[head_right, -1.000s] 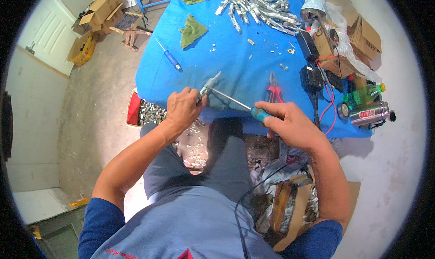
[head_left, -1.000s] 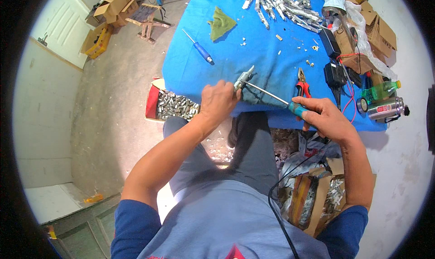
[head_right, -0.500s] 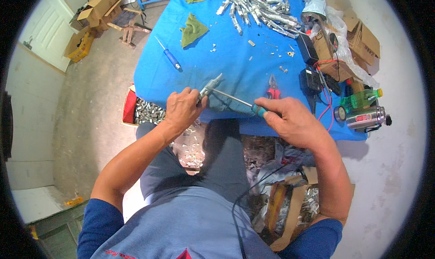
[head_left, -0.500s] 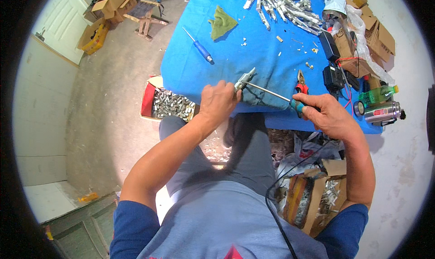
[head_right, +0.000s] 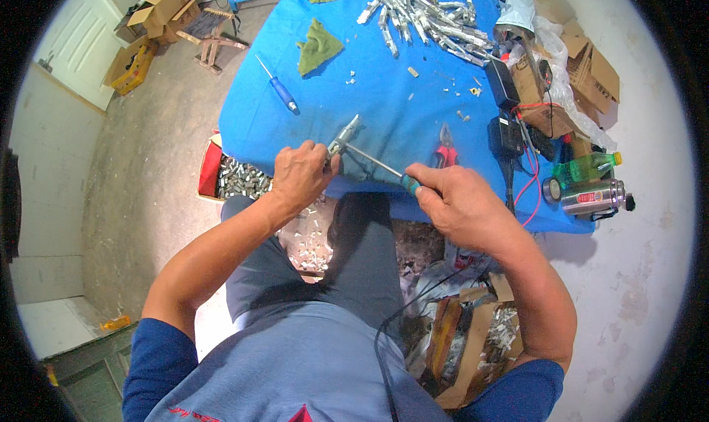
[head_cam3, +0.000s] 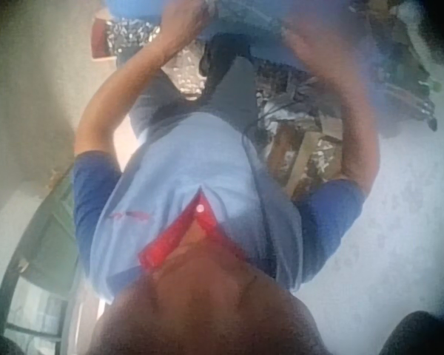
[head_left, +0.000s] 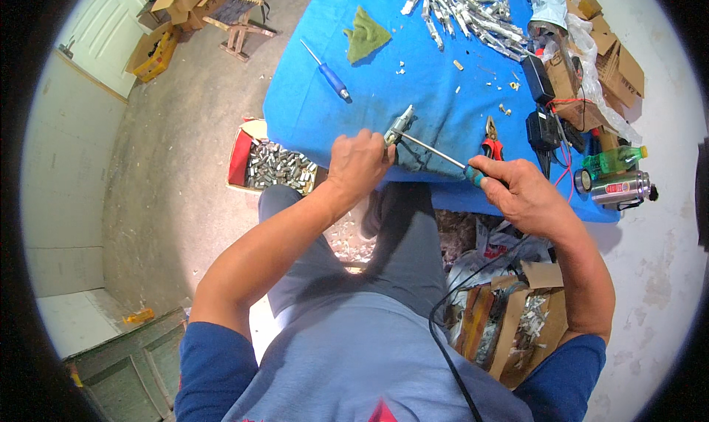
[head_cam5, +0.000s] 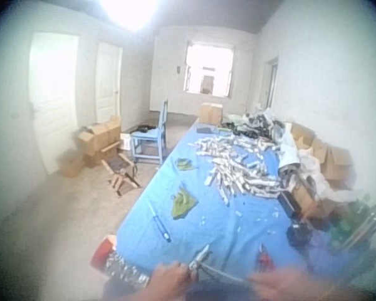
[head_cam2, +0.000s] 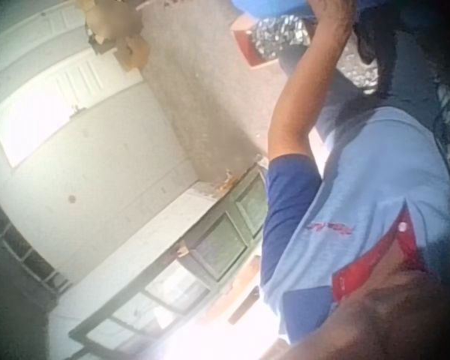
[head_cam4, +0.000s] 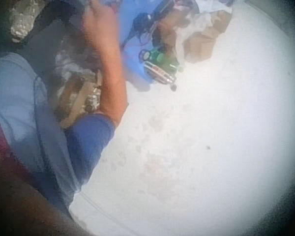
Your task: The person uses pliers to adjust a metal tip on a small component and then uses a screwdriver to fasten a metal housing onto the part.
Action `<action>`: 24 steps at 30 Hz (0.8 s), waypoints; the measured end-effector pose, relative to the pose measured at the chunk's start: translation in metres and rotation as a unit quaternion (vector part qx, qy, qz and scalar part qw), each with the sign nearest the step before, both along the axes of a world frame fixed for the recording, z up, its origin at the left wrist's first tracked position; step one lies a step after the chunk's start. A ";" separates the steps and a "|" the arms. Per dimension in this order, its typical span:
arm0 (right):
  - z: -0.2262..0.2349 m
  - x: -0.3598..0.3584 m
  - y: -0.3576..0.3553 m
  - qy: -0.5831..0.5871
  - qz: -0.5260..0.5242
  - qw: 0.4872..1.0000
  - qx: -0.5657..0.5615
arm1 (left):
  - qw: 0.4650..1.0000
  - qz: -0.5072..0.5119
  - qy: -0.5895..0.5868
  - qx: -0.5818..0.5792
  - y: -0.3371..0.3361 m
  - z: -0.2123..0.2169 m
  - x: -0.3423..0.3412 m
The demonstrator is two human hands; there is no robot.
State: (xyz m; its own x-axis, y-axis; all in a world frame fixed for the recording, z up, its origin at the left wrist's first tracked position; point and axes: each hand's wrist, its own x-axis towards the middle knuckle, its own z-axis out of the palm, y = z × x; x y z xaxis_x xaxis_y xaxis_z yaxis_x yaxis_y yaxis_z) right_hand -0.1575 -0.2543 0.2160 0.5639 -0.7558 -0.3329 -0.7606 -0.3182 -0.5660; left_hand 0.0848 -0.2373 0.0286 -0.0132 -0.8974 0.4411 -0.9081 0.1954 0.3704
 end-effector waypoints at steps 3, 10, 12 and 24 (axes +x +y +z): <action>-0.013 -0.011 0.000 -0.072 -0.090 0.987 0.112 | 1.000 0.004 0.002 0.006 -0.002 0.000 -0.002; -0.032 -0.032 0.005 -0.143 -0.172 0.962 0.159 | 1.000 0.006 0.005 0.011 0.001 0.001 0.000; -0.031 -0.036 0.008 -0.147 -0.179 0.963 0.139 | 1.000 0.002 0.006 0.011 -0.001 0.002 -0.001; -0.033 -0.033 0.014 -0.109 -0.113 0.986 0.057 | 1.000 0.001 0.000 0.005 0.002 0.003 0.000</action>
State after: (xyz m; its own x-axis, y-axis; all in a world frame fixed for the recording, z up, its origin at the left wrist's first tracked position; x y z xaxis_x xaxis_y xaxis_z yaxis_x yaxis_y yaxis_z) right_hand -0.1902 -0.2404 0.1834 0.4531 -0.8353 -0.3114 -0.6604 -0.0798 -0.7467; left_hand 0.0851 -0.2358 0.0313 -0.0118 -0.9021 0.4314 -0.9083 0.1901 0.3726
